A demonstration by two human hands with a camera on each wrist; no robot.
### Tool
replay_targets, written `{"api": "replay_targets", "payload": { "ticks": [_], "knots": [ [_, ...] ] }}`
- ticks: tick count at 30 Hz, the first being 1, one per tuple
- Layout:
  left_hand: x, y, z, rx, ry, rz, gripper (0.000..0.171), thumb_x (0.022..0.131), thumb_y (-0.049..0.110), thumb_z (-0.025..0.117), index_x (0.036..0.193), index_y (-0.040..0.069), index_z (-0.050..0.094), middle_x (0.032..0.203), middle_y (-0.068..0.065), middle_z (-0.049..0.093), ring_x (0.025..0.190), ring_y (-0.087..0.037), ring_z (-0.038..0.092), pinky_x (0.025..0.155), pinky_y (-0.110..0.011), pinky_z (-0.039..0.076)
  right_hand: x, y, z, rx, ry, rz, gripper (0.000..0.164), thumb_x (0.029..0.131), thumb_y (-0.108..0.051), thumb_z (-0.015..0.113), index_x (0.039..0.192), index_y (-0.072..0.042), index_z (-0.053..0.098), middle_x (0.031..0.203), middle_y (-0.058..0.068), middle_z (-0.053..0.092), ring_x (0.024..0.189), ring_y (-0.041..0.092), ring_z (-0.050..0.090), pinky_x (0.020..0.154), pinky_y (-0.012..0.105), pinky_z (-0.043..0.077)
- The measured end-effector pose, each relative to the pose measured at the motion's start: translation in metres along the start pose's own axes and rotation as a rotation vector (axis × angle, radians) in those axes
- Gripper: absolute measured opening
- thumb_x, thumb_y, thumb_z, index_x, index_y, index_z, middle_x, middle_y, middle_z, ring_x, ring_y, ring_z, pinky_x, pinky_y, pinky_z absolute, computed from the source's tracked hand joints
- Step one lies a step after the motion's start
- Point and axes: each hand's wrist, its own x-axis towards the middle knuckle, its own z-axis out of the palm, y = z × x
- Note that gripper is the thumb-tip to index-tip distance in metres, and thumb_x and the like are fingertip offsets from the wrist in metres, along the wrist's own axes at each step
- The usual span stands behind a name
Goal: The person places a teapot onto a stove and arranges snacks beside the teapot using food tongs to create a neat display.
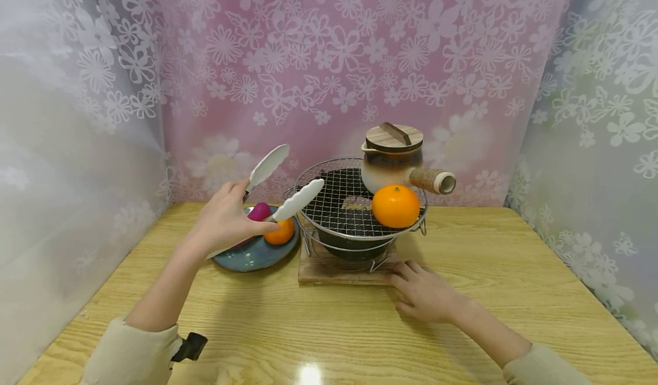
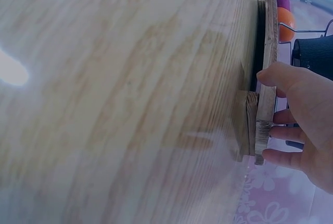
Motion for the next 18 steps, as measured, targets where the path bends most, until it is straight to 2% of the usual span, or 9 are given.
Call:
{"api": "replay_targets", "payload": {
  "ticks": [3,10,18],
  "knots": [
    [0.000,-0.003,0.000,-0.003,-0.004,-0.010,0.107,0.066,0.057,0.074,0.144,0.001,0.027,0.132,-0.020,0.040,0.109,-0.033,0.044,0.087,-0.053,0.040,0.000,0.000,0.000,-0.001,-0.003,0.000,0.042,0.076,-0.026,0.071,0.112,-0.009,0.058,0.110,0.011,0.053,0.096,0.027,0.052,0.079,0.043,0.047],
    [0.000,-0.012,0.001,0.001,-0.002,-0.025,0.115,0.062,0.069,0.069,0.144,0.001,0.026,0.132,-0.021,0.039,0.109,-0.035,0.043,0.088,-0.054,0.039,0.000,-0.001,0.000,-0.010,-0.028,0.009,0.041,0.077,-0.028,0.070,0.111,-0.009,0.058,0.111,0.011,0.053,0.097,0.027,0.052,0.078,0.042,0.047],
    [-0.001,-0.021,0.001,0.022,0.009,-0.053,0.108,0.066,0.061,0.072,0.141,-0.003,0.029,0.131,-0.023,0.040,0.109,-0.037,0.043,0.089,-0.057,0.038,0.000,-0.001,-0.001,-0.005,-0.034,0.014,0.041,0.078,-0.028,0.070,0.112,-0.009,0.058,0.112,0.011,0.053,0.099,0.028,0.052,0.080,0.043,0.047]
  ]
}}
